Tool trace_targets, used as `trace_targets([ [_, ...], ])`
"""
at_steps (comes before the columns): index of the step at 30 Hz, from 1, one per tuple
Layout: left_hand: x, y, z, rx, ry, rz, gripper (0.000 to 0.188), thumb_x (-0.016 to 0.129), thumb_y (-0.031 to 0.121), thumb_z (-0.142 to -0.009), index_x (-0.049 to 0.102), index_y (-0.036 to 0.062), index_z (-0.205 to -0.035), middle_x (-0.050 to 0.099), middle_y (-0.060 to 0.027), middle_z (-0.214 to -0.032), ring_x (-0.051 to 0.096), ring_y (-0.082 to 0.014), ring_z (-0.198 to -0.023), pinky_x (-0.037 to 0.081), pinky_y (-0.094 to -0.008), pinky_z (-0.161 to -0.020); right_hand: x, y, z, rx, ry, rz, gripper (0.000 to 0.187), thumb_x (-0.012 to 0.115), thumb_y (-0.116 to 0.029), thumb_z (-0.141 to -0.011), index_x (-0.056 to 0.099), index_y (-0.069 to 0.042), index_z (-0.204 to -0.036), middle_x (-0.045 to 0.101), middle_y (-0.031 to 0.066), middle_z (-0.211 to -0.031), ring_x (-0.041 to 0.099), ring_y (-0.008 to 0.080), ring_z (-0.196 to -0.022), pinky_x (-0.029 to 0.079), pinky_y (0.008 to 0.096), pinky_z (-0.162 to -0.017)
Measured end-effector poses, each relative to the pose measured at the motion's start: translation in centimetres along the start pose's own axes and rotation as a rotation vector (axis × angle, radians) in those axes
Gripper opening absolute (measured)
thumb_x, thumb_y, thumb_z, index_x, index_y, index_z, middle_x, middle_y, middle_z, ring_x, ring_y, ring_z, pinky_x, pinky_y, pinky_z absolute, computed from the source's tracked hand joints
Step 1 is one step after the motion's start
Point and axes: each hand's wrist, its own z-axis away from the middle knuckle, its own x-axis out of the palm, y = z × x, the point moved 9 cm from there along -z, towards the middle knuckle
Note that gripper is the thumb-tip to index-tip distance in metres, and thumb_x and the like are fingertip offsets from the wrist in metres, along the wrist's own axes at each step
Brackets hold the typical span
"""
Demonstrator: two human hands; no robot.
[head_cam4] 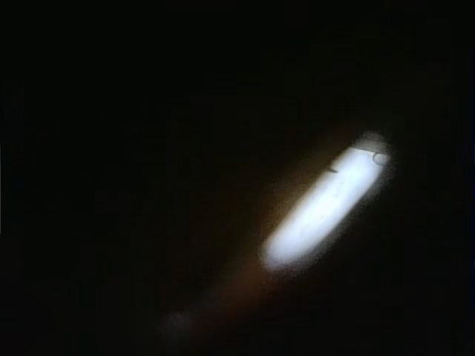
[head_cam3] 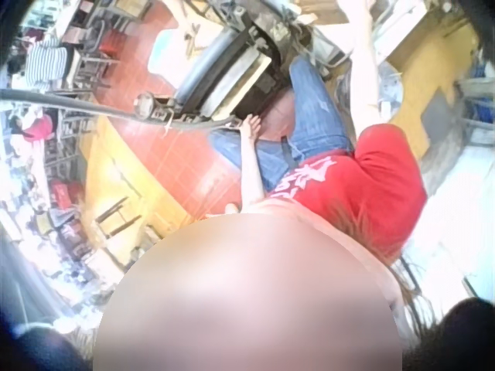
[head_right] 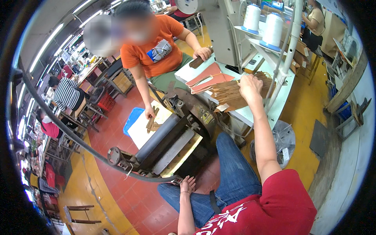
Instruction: The person sits on the floor and repeatedly feeds thin cardboard strips through a benchtop sanding machine. They hold a bundle of strips, pass them one by one through the rollers, and stack the sanded pieces on the machine's table.
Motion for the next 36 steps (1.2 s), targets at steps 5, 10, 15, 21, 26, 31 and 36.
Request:
trace_targets([
  [5, 0.0, -0.2, -0.2, 0.007, -0.010, 0.000, 0.044, 0.049, 0.030, -0.093, 0.044, 0.0034, -0.128, 0.060, -0.0160, -0.116, 0.061, -0.0257, -0.099, 0.049, -0.0386, -0.080, -0.2, -3.2, -5.0, -0.064, 0.035, -0.463, 0.029, 0.057, -0.030, -0.087, 0.062, -0.002, -0.079, 0.065, 0.0166, -0.082, 0.063, 0.0329, -0.084, 0.047, 0.0421, -0.071],
  [10, 0.2, 0.0, -0.1, 0.002, -0.017, -0.024, 0.044, 0.048, 0.030, -0.094, 0.043, 0.0039, -0.129, 0.059, -0.0165, -0.118, 0.059, -0.0276, -0.104, 0.046, -0.0397, -0.083, 4.1, -11.4, -12.6, -0.228, 0.084, -0.627, 0.026, 0.061, -0.028, -0.084, 0.062, -0.002, -0.086, 0.063, 0.0198, -0.081, 0.062, 0.0366, -0.080, 0.047, 0.0421, -0.069],
  [15, -0.2, 0.1, 0.5, -0.019, 0.005, 0.055, 0.045, 0.045, 0.028, -0.095, 0.039, 0.0040, -0.133, 0.054, -0.0176, -0.124, 0.055, -0.0292, -0.110, 0.044, -0.0414, -0.091, 11.2, -12.4, -12.5, -0.262, -0.110, -0.394, 0.026, 0.068, -0.029, -0.074, 0.064, -0.003, -0.077, 0.064, 0.0192, -0.077, 0.062, 0.0365, -0.076, 0.048, 0.0437, -0.068],
  [21, 1.0, -0.5, 0.3, -0.024, -0.017, -0.062, 0.048, 0.039, 0.030, -0.095, 0.037, 0.0062, -0.137, 0.053, -0.0154, -0.129, 0.054, -0.0264, -0.114, 0.041, -0.0422, -0.095, 3.9, -10.5, -9.7, -0.424, -0.007, -0.671, 0.037, 0.061, -0.018, -0.080, 0.059, -0.001, -0.112, 0.062, 0.0199, -0.109, 0.060, 0.0325, -0.101, 0.047, 0.0420, -0.085],
  [26, 0.6, -1.3, -0.6, -0.040, 0.064, -0.043, 0.046, 0.045, 0.033, -0.094, 0.044, 0.0075, -0.132, 0.056, -0.0152, -0.125, 0.057, -0.0246, -0.109, 0.044, -0.0443, -0.091, 2.3, -4.6, -3.0, -0.555, -0.174, -0.731, 0.035, 0.062, -0.020, -0.085, 0.053, -0.002, -0.114, 0.060, 0.0094, -0.098, 0.055, 0.0199, -0.088, 0.044, 0.0329, -0.079],
  [31, 0.8, -1.7, -1.6, -0.013, 0.068, -0.075, 0.043, 0.049, 0.035, -0.092, 0.049, 0.0082, -0.126, 0.060, -0.0138, -0.117, 0.062, -0.0226, -0.095, 0.049, -0.0438, -0.081, 6.5, 0.7, 1.2, -0.612, -0.116, -0.334, 0.069, 0.073, -0.021, -0.068, 0.038, -0.005, -0.126, 0.051, 0.0118, -0.114, 0.047, 0.0245, -0.103, 0.037, 0.0372, -0.090],
  [36, 0.9, -2.0, -2.0, -0.005, 0.096, -0.123, 0.039, 0.052, 0.034, -0.091, 0.053, 0.0077, -0.120, 0.062, -0.0126, -0.112, 0.063, -0.0219, -0.091, 0.050, -0.0407, -0.076, 7.2, 1.9, 0.0, -0.560, -0.051, -0.048, 0.106, 0.084, -0.021, -0.052, 0.022, -0.008, -0.138, 0.042, 0.0141, -0.129, 0.040, 0.0292, -0.118, 0.030, 0.0415, -0.101],
])
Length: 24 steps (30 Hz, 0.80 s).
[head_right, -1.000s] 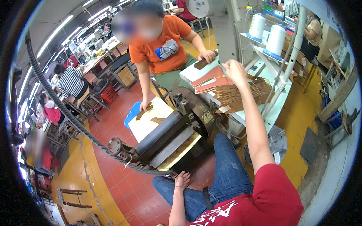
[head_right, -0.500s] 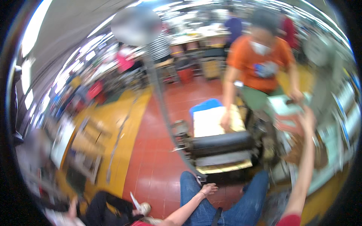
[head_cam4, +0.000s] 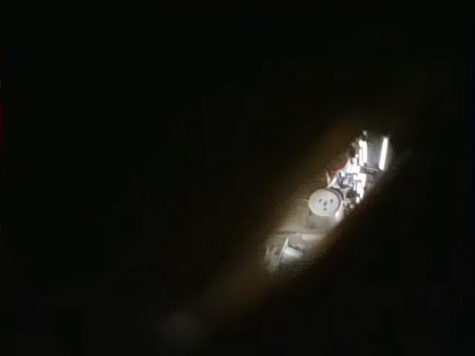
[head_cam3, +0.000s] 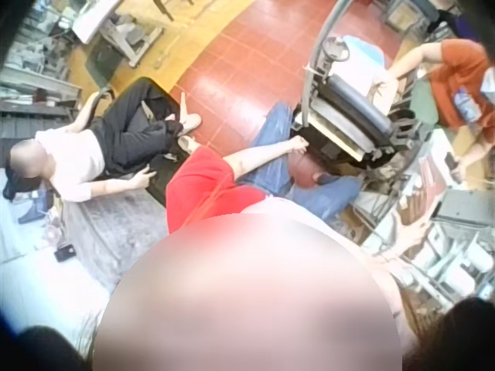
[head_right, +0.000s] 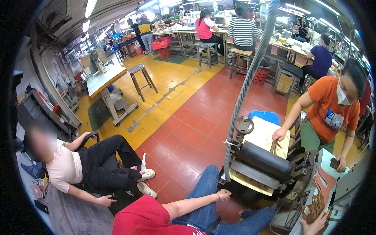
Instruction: The person sits on the floor and repeatedly feeds thin cardboard strips through a benchtop sanding machine. They hold a bundle of strips, pass them one by one through the rollers, and stack the sanded pieces on the machine's table.
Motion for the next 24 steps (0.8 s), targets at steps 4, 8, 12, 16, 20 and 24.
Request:
trace_targets([
  [4, -0.5, 0.3, 0.4, 0.023, 0.027, -0.004, 0.037, 0.053, 0.031, -0.090, 0.053, 0.0069, -0.119, 0.063, -0.0133, -0.110, 0.063, -0.0225, -0.091, 0.051, -0.0374, -0.072, 0.3, -1.0, -2.3, 0.035, -0.185, 0.136, 0.131, 0.091, -0.021, -0.041, 0.012, -0.011, -0.145, 0.037, 0.0158, -0.138, 0.035, 0.0318, -0.126, 0.025, 0.0433, -0.108],
  [8, -0.9, 0.2, 0.4, 0.029, 0.067, 0.027, 0.033, 0.055, 0.029, -0.089, 0.058, 0.0081, -0.114, 0.065, -0.0113, -0.105, 0.064, -0.0200, -0.083, 0.051, -0.0356, -0.065, -0.2, -2.8, -3.2, 0.064, -0.323, -0.049, 0.151, 0.091, -0.023, -0.018, 0.012, -0.010, -0.146, 0.036, 0.0164, -0.134, 0.031, 0.0358, -0.125, 0.023, 0.0449, -0.108],
  [12, -1.0, -0.1, -0.4, 0.087, 0.106, -0.020, 0.029, 0.057, 0.029, -0.087, 0.062, 0.0081, -0.107, 0.067, -0.0091, -0.097, 0.064, -0.0176, -0.079, 0.051, -0.0321, -0.062, -2.3, -5.1, -2.4, -0.028, -0.300, -0.055, 0.147, 0.091, -0.022, -0.020, 0.013, -0.007, -0.144, 0.036, 0.0165, -0.131, 0.032, 0.0362, -0.124, 0.024, 0.0447, -0.108],
  [16, -0.6, 0.7, 0.1, 0.229, 0.075, 0.000, 0.028, 0.057, 0.026, -0.087, 0.062, 0.0037, -0.105, 0.065, -0.0086, -0.091, 0.064, -0.0172, -0.082, 0.053, -0.0315, -0.068, -4.3, -7.4, -0.7, -0.110, -0.268, -0.054, 0.142, 0.090, -0.021, -0.022, 0.016, -0.004, -0.142, 0.037, 0.0167, -0.128, 0.032, 0.0370, -0.123, 0.026, 0.0445, -0.107],
  [20, 0.8, 1.9, 3.0, 0.243, -0.025, 0.013, 0.033, 0.050, 0.027, -0.093, 0.055, 0.0058, -0.118, 0.063, -0.0098, -0.103, 0.062, -0.0180, -0.092, 0.051, -0.0305, -0.072, -6.6, -9.3, 1.2, -0.160, -0.160, -0.055, 0.121, 0.086, -0.018, -0.033, 0.024, -0.002, -0.136, 0.035, 0.0189, -0.129, 0.030, 0.0387, -0.124, 0.024, 0.0449, -0.108],
  [24, 4.3, 3.9, 9.4, 0.243, -0.284, -0.049, 0.050, 0.048, 0.043, -0.093, 0.048, 0.0084, -0.128, 0.059, -0.0108, -0.116, 0.059, -0.0227, -0.103, 0.049, -0.0394, -0.082, -10.2, -10.8, 3.2, -0.154, 0.069, -0.054, 0.106, 0.082, -0.019, -0.047, 0.027, -0.002, -0.137, 0.033, 0.0204, -0.133, 0.028, 0.0392, -0.128, 0.021, 0.0462, -0.110],
])
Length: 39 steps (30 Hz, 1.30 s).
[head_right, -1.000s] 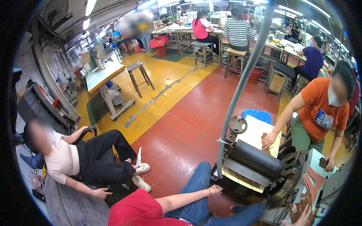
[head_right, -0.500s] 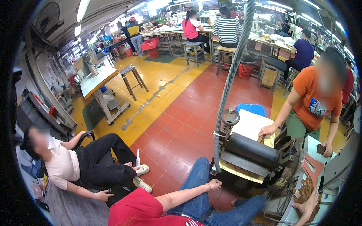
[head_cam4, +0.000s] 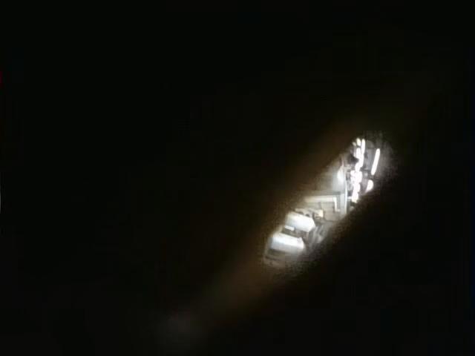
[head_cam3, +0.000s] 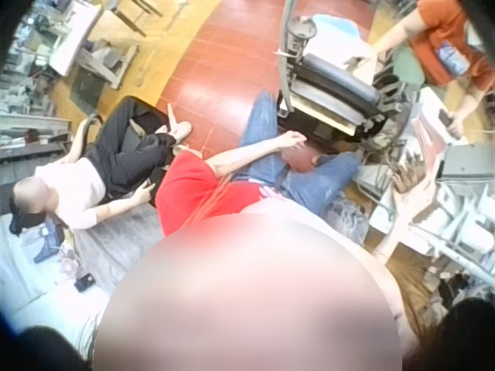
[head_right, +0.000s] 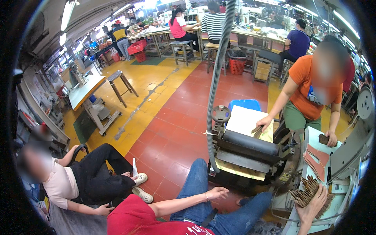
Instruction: The person sits on the floor and repeatedly feeds thin cardboard strips through a benchtop sanding machine. They hold a bundle of strips, pass them one by one through the rollers, and stack the sanded pieces on the machine's table.
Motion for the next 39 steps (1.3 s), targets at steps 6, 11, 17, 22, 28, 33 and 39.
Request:
trace_targets([
  [6, 12.0, 10.4, 7.0, -0.108, -0.646, 0.191, 0.079, 0.028, 0.072, -0.086, 0.035, 0.0139, -0.140, 0.047, -0.0087, -0.133, 0.048, -0.0203, -0.117, 0.038, -0.0353, -0.091, -7.3, -7.0, 3.5, -0.342, 0.383, -0.302, 0.099, 0.080, -0.035, -0.060, 0.027, 0.001, -0.137, 0.034, 0.0217, -0.134, 0.034, 0.0412, -0.125, 0.026, 0.0516, -0.105],
  [11, 15.6, 18.0, 10.3, -0.023, -1.018, 0.539, 0.097, 0.031, 0.080, -0.074, 0.033, 0.0085, -0.140, 0.047, -0.0093, -0.132, 0.049, -0.0213, -0.116, 0.040, -0.0374, -0.094, -5.4, -16.1, 8.7, -0.868, 0.179, -0.446, 0.051, 0.068, -0.025, -0.074, 0.047, -0.017, -0.119, 0.047, 0.0093, -0.121, 0.048, 0.0256, -0.108, 0.039, 0.0423, -0.088],
  [17, 10.0, 12.4, 10.6, -0.185, -0.518, 0.699, 0.075, 0.064, 0.043, -0.082, 0.032, 0.0057, -0.139, 0.046, -0.0162, -0.134, 0.048, -0.0281, -0.121, 0.041, -0.0407, -0.101, -2.7, -24.0, 14.1, -1.233, 0.243, -0.328, 0.051, 0.042, -0.025, -0.090, 0.031, -0.022, -0.139, 0.040, 0.0003, -0.133, 0.038, 0.0135, -0.125, 0.031, 0.0354, -0.100],
  [22, 8.3, 14.2, 12.2, 0.052, -0.501, 0.838, 0.087, 0.062, 0.038, -0.067, 0.031, 0.0011, -0.139, 0.047, -0.0201, -0.131, 0.051, -0.0306, -0.117, 0.042, -0.0436, -0.100, -1.4, -23.6, 13.2, -1.084, -0.468, -0.622, 0.077, 0.062, -0.045, -0.077, 0.031, -0.017, -0.141, 0.032, 0.0113, -0.142, 0.032, 0.0249, -0.131, 0.027, 0.0429, -0.107],
  [28, 7.0, 13.1, 13.0, -0.050, -0.558, 0.766, 0.080, 0.067, 0.026, -0.070, 0.033, -0.0015, -0.136, 0.049, -0.0174, -0.129, 0.055, -0.0280, -0.112, 0.046, -0.0397, -0.097, -0.5, -17.6, 7.7, -0.254, -0.247, -1.101, 0.024, 0.073, -0.021, -0.075, 0.064, -0.005, -0.090, 0.054, 0.0093, -0.096, 0.056, 0.0241, -0.088, 0.048, 0.0363, -0.074],
  [33, 7.0, 10.6, 13.0, -0.093, -0.515, 0.620, 0.076, 0.066, 0.025, -0.074, 0.031, 0.0005, -0.137, 0.048, -0.0119, -0.127, 0.052, -0.0220, -0.112, 0.045, -0.0355, -0.096, 3.0, -18.9, 9.0, -0.181, -0.240, -1.059, 0.019, 0.073, -0.016, -0.075, 0.061, -0.004, -0.084, 0.050, 0.0083, -0.090, 0.053, 0.0247, -0.087, 0.045, 0.0343, -0.075],
  [39, 6.6, 9.5, 12.8, -0.208, -0.514, 0.606, 0.074, 0.067, 0.027, -0.072, 0.036, 0.0011, -0.134, 0.051, -0.0150, -0.125, 0.055, -0.0234, -0.108, 0.047, -0.0358, -0.094, 3.1, -19.9, 10.6, -0.238, -0.433, -1.288, 0.022, 0.059, -0.019, -0.089, 0.051, -0.002, -0.077, 0.048, 0.0059, -0.082, 0.048, 0.0208, -0.075, 0.043, 0.0322, -0.072],
])
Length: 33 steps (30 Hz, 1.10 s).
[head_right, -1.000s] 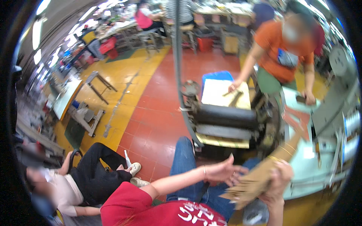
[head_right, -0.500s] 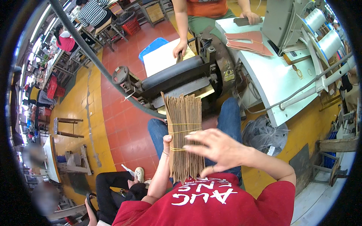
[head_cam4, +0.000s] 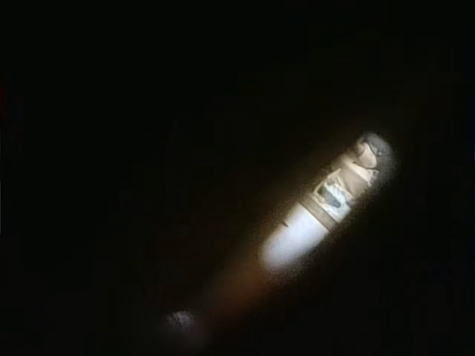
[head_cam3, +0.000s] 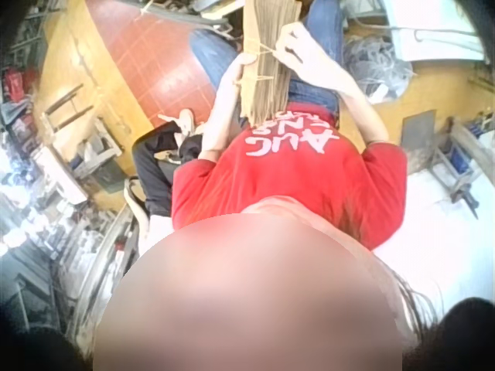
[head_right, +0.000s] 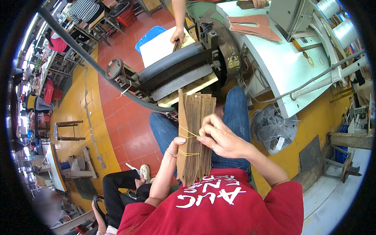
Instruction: The person sits on the floor and repeatedly feeds thin cardboard strips through a benchtop sanding machine. They hold a bundle of strips, pass them one by one through the rollers, and stack the sanded pieces on the machine's table.
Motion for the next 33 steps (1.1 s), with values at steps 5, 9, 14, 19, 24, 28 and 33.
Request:
trace_targets([
  [5, -0.3, 0.2, 1.5, -0.161, 0.160, -0.023, 0.080, 0.066, 0.023, -0.062, 0.039, 0.0004, -0.134, 0.056, -0.0197, -0.120, 0.060, -0.0301, -0.101, 0.050, -0.0407, -0.089, -2.0, 0.0, 0.3, 0.152, -0.300, -0.429, 0.027, 0.054, -0.023, -0.094, 0.054, -0.002, -0.077, 0.048, -0.0021, -0.064, 0.045, 0.0052, -0.063, 0.039, 0.0225, -0.058],
  [9, 4.2, 0.9, 1.5, -0.181, -0.204, -0.419, 0.104, 0.072, 0.028, -0.064, 0.013, -0.0027, -0.144, 0.031, -0.0166, -0.142, 0.031, -0.0239, -0.131, 0.023, -0.0337, -0.108, -5.4, 2.3, -0.1, 0.362, -0.106, -0.529, 0.021, 0.058, -0.019, -0.092, 0.058, -0.002, -0.080, 0.053, -0.0043, -0.070, 0.044, 0.0019, -0.063, 0.036, 0.0191, -0.056],
  [14, 4.0, 1.2, 1.4, -0.144, -0.279, -0.467, 0.110, 0.074, 0.027, -0.062, 0.008, -0.0036, -0.144, 0.024, -0.0153, -0.145, 0.022, -0.0222, -0.134, 0.015, -0.0327, -0.110, -8.8, 6.3, -1.2, 0.350, 0.346, -0.921, 0.021, 0.053, -0.021, -0.094, 0.052, -0.007, -0.078, 0.036, -0.0080, -0.058, 0.029, 0.0012, -0.049, 0.025, 0.0190, -0.046],
  [19, 1.6, 1.3, 3.3, 0.119, -0.240, -0.129, 0.088, 0.068, 0.025, -0.068, 0.025, -0.0055, -0.138, 0.042, -0.0182, -0.133, 0.043, -0.0266, -0.121, 0.033, -0.0370, -0.103, -9.9, 10.7, 0.6, 0.471, 0.610, -0.712, 0.022, 0.052, -0.022, -0.095, 0.054, -0.008, -0.077, 0.038, -0.0080, -0.059, 0.029, 0.0023, -0.051, 0.025, 0.0191, -0.048],
  [24, -1.2, 0.4, 3.1, 0.172, -0.139, 0.059, 0.081, 0.066, 0.024, -0.069, 0.029, -0.0060, -0.135, 0.045, -0.0185, -0.129, 0.047, -0.0270, -0.115, 0.037, -0.0375, -0.099, -13.2, 6.0, 1.3, 0.190, 0.559, -0.062, 0.020, 0.056, -0.017, -0.092, 0.057, -0.004, -0.076, 0.051, -0.0002, -0.078, 0.043, 0.0048, -0.067, 0.035, 0.0202, -0.060],
  [28, -1.9, 0.9, 3.5, 0.216, -0.117, 0.111, 0.077, 0.065, 0.024, -0.070, 0.032, -0.0064, -0.133, 0.048, -0.0187, -0.125, 0.050, -0.0274, -0.111, 0.040, -0.0378, -0.096, -17.4, 3.6, 0.0, 0.187, 0.585, 0.747, 0.021, 0.055, -0.016, -0.090, 0.056, 0.000, -0.076, 0.051, 0.0084, -0.090, 0.051, 0.0195, -0.089, 0.036, 0.0358, -0.086],
  [33, -2.3, 0.6, 3.5, 0.241, -0.108, 0.182, 0.071, 0.063, 0.024, -0.072, 0.036, -0.0069, -0.130, 0.051, -0.0190, -0.121, 0.053, -0.0279, -0.106, 0.043, -0.0382, -0.092, -23.5, 5.2, -1.1, 0.470, 0.686, 1.314, 0.021, 0.055, -0.024, -0.088, 0.066, -0.006, -0.083, 0.056, 0.0093, -0.093, 0.052, 0.0275, -0.095, 0.029, 0.0506, -0.095],
])
